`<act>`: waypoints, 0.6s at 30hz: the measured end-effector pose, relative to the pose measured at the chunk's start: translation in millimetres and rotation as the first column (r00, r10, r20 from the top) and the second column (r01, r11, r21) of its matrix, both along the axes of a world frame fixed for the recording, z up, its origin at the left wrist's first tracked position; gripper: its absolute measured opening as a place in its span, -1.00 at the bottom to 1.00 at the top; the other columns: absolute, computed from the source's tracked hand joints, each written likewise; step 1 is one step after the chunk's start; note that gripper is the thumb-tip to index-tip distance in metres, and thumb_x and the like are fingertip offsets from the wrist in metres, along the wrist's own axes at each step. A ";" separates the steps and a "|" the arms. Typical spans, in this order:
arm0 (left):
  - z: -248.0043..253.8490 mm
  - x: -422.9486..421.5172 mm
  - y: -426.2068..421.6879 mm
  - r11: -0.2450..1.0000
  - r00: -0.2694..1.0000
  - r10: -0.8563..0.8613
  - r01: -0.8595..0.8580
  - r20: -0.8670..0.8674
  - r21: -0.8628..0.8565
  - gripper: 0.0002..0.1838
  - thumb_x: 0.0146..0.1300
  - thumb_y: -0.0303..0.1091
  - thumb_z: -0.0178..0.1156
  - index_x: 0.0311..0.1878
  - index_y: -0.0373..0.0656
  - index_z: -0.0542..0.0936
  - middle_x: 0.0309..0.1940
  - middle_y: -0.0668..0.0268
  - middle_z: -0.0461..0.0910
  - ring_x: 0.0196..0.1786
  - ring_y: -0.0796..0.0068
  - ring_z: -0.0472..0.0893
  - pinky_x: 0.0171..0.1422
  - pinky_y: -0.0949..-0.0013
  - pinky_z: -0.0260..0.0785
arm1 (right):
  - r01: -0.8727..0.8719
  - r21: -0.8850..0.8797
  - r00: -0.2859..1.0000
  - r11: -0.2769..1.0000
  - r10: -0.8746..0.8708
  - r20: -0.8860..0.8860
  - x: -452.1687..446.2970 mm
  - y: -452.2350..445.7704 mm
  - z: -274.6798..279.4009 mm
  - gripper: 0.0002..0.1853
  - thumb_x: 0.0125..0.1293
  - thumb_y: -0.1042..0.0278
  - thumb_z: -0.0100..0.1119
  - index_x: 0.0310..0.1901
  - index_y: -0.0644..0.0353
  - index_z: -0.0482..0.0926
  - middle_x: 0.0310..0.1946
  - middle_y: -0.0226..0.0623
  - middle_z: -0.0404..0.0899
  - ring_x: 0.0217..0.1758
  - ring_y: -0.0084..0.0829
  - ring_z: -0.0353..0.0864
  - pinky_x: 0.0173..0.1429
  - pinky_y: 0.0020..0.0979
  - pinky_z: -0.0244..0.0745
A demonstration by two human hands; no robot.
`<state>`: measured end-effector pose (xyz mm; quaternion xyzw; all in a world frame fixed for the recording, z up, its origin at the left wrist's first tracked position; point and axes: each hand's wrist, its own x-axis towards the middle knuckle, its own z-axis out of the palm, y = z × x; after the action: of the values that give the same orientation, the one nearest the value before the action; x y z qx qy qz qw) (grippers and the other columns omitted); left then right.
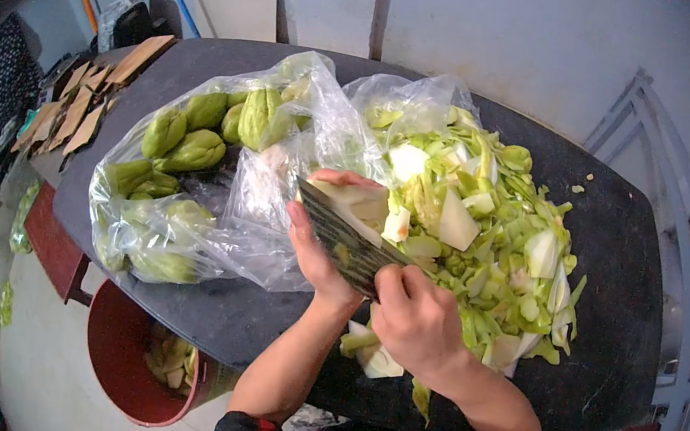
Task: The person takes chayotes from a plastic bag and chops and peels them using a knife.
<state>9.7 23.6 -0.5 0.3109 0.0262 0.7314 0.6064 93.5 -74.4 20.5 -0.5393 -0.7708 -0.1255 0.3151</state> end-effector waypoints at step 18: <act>-2.0 -18.8 25.6 0.998 0.997 -0.018 0.023 0.078 -0.052 -0.36 0.49 0.30 -0.29 0.08 -0.13 0.45 -0.11 0.13 0.55 0.03 0.07 0.53 0.12 0.00 0.41 | -0.014 -0.030 0.990 0.999 0.010 -0.144 9.7 -9.3 16.3 -0.86 0.18 0.52 0.18 -0.23 0.22 0.46 -0.52 -0.19 0.47 -0.53 -0.13 0.60 -0.47 -0.20 0.53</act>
<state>-9.1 49.2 -2.5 0.2661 0.0188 0.7358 0.6224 103.1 -83.6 36.7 -0.5470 -0.7512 -0.0727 0.3622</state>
